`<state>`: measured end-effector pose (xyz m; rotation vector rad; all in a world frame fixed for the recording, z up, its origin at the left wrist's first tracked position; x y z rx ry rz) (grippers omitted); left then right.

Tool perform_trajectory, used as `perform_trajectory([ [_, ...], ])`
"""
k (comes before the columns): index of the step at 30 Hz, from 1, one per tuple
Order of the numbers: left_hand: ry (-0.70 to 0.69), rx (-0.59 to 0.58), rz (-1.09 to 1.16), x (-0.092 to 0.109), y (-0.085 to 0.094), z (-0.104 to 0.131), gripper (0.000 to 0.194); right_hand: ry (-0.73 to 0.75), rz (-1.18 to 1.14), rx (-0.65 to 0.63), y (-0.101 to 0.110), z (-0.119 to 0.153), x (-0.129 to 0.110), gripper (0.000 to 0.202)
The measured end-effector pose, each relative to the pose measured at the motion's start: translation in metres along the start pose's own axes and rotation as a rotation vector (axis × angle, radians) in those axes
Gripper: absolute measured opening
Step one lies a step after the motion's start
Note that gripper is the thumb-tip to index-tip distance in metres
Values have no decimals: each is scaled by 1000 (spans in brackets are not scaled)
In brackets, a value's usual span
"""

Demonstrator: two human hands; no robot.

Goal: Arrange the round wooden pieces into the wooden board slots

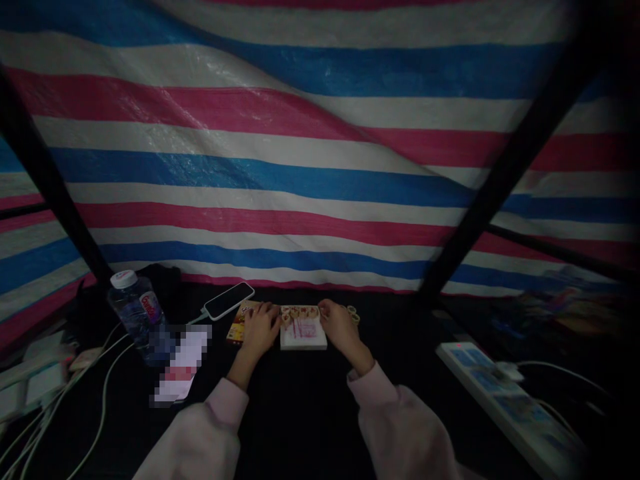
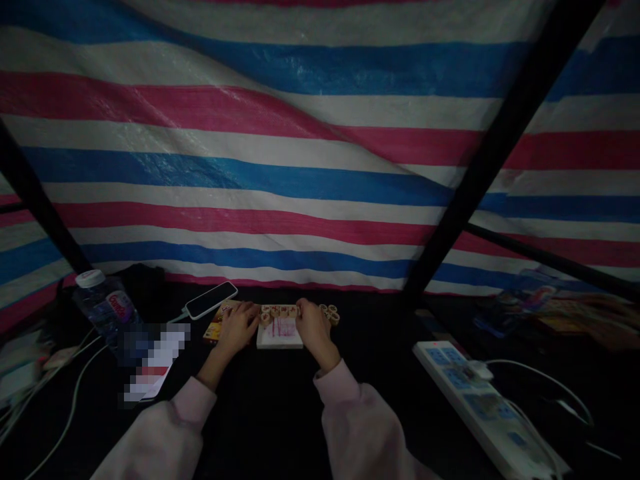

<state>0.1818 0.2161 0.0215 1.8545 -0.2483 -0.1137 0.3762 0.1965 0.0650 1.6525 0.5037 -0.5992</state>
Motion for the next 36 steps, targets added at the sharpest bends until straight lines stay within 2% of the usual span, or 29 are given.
perform_trajectory([
  [4, -3, -4, -7, 0, -1, 0, 33, -83, 5, 9, 26, 2, 39, 30],
  [9, 4, -14, -7, 0, -1, 0, 34, -54, 18, -55, 25, 7, 72, 24],
  [16, 2, -18, -3, 0, 0, 1, 34, -78, 100, 28, 19, 10, 82, 22],
  [20, 5, -21, -10, 0, 0, 0, 33, -82, 128, 35, 17, 9, 85, 19],
  [31, 7, -26, -18, 0, -1, 0, 33, -87, -72, 54, 8, 5, 101, 10],
  [36, 8, -18, -10, 0, 0, 0, 33, -85, -74, 110, 18, 3, 98, 12],
])
Point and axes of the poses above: each hand's wrist, its own z-axis away from the middle knuckle, its own y-axis out of the back of the hand, x = y × z, the point moved 6 cm from there along -z, towards the middle knuckle, and after that the axes turned 14 degrees about -z, right-handed, at the moved point
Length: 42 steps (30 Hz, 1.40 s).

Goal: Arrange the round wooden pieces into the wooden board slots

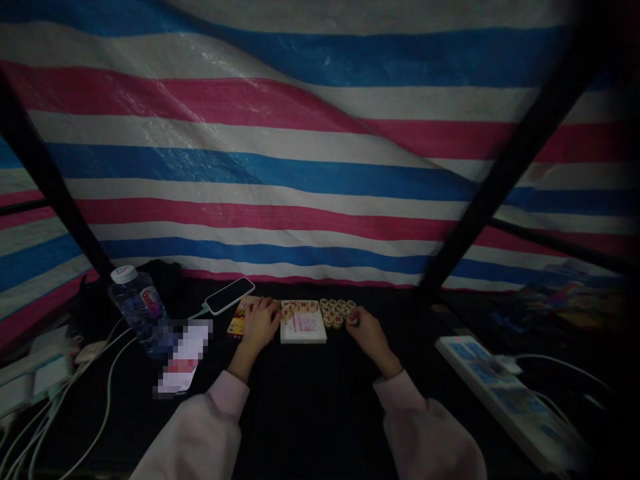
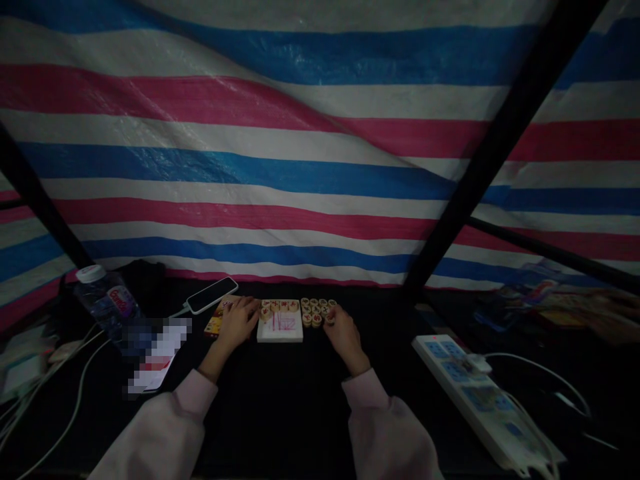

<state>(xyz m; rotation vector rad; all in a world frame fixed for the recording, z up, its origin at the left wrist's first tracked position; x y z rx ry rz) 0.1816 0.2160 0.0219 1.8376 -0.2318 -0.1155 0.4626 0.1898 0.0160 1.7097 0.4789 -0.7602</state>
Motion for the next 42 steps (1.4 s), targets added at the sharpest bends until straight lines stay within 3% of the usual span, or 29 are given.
perform_trajectory([
  [5, -2, 11, 1, -1, -2, 0, 33, 102, -118, 99, 2, -4, -40, 17],
  [10, -5, 23, -5, 0, -2, 0, 32, 203, -167, -50, -43, 0, -94, 21],
  [13, -10, 20, -3, 1, -2, 0, 32, 230, -143, -100, -71, 5, -110, 21],
  [17, -16, 19, 4, 0, -2, -1, 33, 217, -53, -103, -97, 5, -108, 24],
  [22, -5, 21, 9, -1, -5, -1, 32, 165, 24, -96, -112, 1, -91, 32],
  [32, 2, 25, 16, 0, -3, 0, 33, 125, -57, -63, -113, 4, -84, 23],
  [42, -6, 43, 21, -1, -5, 0, 32, 140, -16, -105, -108, 9, -90, 30],
])
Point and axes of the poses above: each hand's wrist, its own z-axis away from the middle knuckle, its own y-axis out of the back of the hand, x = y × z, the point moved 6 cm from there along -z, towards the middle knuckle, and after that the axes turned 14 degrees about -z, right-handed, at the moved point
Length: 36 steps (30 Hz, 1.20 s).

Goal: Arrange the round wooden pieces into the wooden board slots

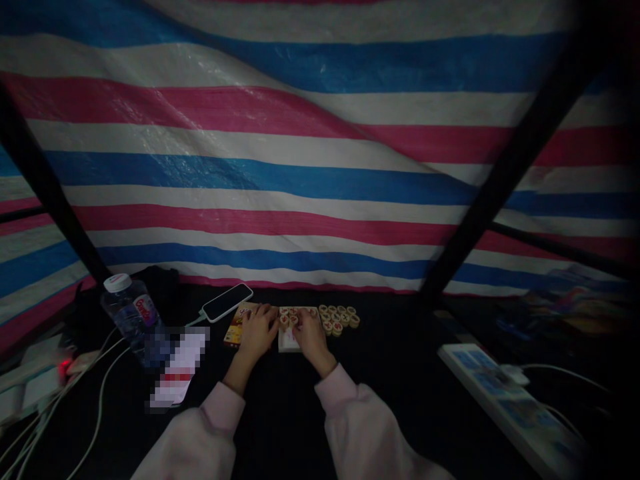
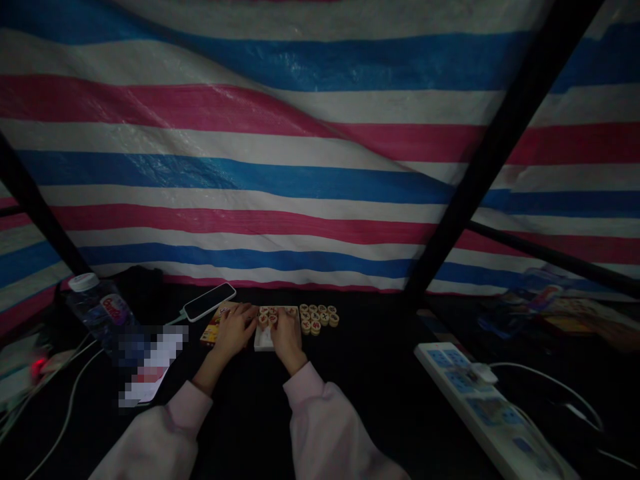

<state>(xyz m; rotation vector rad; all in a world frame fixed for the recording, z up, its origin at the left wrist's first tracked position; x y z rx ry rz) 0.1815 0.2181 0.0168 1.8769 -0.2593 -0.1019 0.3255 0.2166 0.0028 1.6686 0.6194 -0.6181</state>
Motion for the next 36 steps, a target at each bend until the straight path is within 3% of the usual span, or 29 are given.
perform_trajectory([
  [16, -2, -18, -19, 1, 1, 0, 32, -39, 23, -50, 12, 7, -12, 30],
  [19, 2, -19, -18, 1, 2, -1, 32, -45, 48, -46, 26, 8, -21, 27],
  [23, -1, -16, -12, 2, 3, -1, 32, -53, 112, 3, 65, 6, -31, 25],
  [28, 16, -34, -7, 1, 3, -2, 35, -168, 213, -89, 97, 1, -1, 22],
  [32, 29, -60, 9, 1, 1, -2, 36, -193, 238, -149, 102, 4, 30, 18],
  [36, 27, -55, 13, 0, 1, -1, 36, -187, 202, -161, 99, 5, 47, 14],
])
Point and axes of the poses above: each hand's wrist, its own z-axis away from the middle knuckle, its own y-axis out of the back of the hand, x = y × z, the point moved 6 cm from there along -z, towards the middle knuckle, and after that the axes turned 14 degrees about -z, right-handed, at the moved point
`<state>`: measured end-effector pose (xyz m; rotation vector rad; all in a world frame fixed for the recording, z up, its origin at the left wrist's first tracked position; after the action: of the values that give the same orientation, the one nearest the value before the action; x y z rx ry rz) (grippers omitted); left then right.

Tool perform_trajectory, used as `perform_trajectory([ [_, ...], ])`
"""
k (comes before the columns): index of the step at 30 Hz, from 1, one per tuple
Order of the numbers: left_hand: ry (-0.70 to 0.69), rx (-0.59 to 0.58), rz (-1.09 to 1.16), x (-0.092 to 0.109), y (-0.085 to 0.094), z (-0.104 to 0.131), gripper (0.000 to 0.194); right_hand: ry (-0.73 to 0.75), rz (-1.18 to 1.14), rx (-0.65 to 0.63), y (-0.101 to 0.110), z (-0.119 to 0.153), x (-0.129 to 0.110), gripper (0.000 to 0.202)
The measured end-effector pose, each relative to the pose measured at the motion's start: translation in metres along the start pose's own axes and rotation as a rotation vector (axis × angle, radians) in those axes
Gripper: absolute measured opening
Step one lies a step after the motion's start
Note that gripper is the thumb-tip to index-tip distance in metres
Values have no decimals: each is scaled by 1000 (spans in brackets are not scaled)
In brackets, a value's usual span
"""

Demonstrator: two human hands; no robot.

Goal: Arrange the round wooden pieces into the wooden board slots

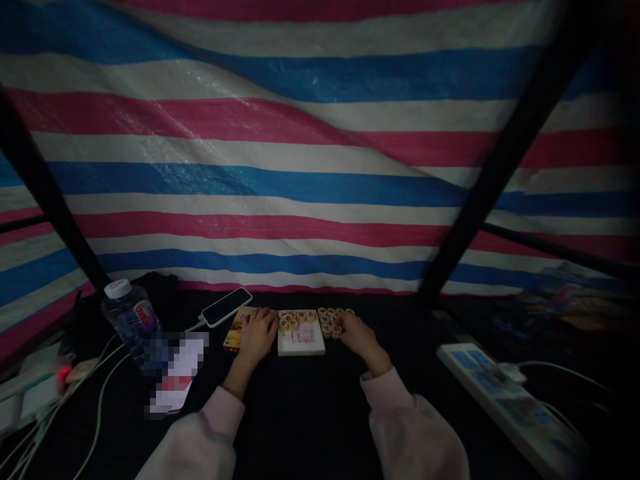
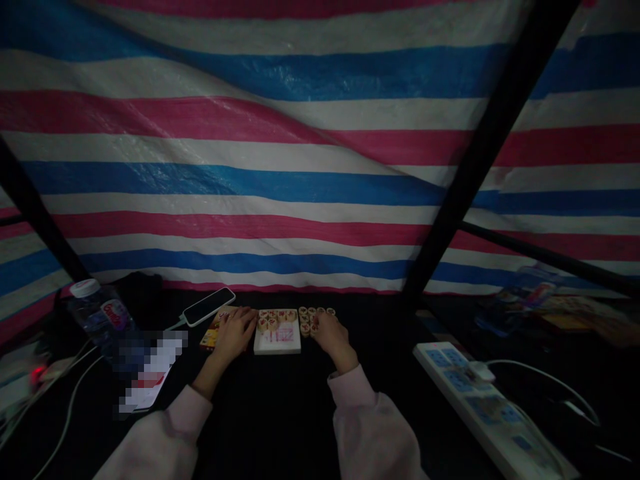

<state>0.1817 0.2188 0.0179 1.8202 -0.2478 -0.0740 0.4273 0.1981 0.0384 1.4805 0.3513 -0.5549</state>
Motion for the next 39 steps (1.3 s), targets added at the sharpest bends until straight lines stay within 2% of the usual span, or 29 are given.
perform_trajectory([
  [13, -13, 28, -1, -1, -2, -1, 35, 25, -17, 80, -18, -3, 7, 20],
  [19, -17, 26, 2, 0, 0, 0, 36, 15, 6, 61, -10, -2, 9, 17],
  [22, -13, 24, 3, 0, 0, 0, 35, 15, -1, 61, 2, 1, -1, 18],
  [26, -11, 26, 0, 0, -1, 1, 35, 114, -39, 125, 12, 6, -35, 18],
  [28, -16, 29, -2, 0, -1, 1, 35, 169, -32, 131, 4, 7, -51, 19],
  [31, -19, 36, -1, 0, 0, 1, 35, 203, 14, 98, -21, 3, -63, 20],
  [35, -10, 27, -6, 1, 2, 1, 34, 198, 17, 110, -50, -5, -61, 17],
  [39, -11, 30, -7, 2, 3, 0, 33, 223, 16, 122, -57, -4, -60, 20],
])
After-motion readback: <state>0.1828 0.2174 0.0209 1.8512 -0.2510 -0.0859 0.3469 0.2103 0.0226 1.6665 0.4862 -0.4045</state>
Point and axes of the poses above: each hand's wrist, its own z-axis away from the middle knuckle, its own y-axis out of the back of the hand, x = y × z, the point moved 6 cm from there along -z, towards the middle knuckle, and after that the axes turned 14 degrees about -z, right-handed, at the moved point
